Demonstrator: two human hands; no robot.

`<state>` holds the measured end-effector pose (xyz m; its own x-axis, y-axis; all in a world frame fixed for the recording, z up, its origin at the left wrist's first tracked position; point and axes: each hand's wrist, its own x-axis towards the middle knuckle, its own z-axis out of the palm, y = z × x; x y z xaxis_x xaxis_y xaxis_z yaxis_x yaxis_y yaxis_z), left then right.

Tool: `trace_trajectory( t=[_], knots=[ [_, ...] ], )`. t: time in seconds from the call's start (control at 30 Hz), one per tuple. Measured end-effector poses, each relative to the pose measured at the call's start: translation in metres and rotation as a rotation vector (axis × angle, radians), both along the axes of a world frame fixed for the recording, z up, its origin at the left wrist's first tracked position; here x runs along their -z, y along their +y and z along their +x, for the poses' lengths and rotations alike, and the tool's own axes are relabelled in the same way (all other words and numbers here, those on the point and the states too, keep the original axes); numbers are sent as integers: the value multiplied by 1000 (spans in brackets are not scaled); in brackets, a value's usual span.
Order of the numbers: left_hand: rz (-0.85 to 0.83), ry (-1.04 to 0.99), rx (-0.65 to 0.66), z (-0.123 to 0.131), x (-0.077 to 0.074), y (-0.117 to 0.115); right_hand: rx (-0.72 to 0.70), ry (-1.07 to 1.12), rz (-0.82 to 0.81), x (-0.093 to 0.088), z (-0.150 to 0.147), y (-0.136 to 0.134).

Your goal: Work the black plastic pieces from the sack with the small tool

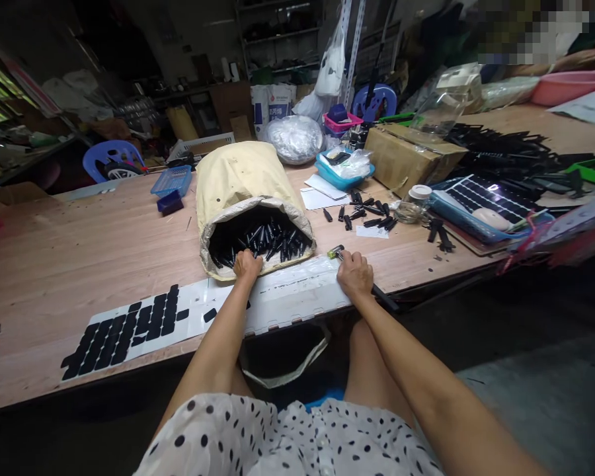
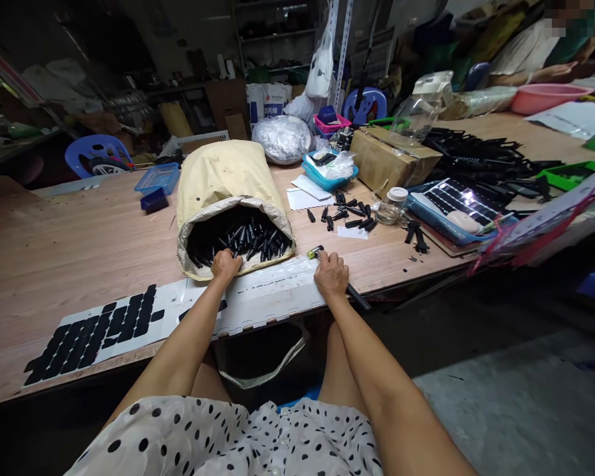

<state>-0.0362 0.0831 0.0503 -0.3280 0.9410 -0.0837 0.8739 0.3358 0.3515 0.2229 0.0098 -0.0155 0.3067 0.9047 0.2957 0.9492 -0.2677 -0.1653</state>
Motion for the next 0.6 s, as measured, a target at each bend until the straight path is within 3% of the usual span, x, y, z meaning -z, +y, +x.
trace_trajectory(
  t=[0.1, 0.23, 0.43, 0.6],
  knots=[
    [-18, 53, 4, -15, -5, -15, 7, 1, -13, -2, -1, 0],
    [117, 29, 75, -19, -12, -39, 12, -1, -26, -5, -3, -1],
    [134, -239, 416, 43, 9, -62, 5, -2, -20, -5, -3, 0],
    [155, -272, 460, 72, 34, -61, -8, 5, -8, -6, -4, -1]
  ],
)
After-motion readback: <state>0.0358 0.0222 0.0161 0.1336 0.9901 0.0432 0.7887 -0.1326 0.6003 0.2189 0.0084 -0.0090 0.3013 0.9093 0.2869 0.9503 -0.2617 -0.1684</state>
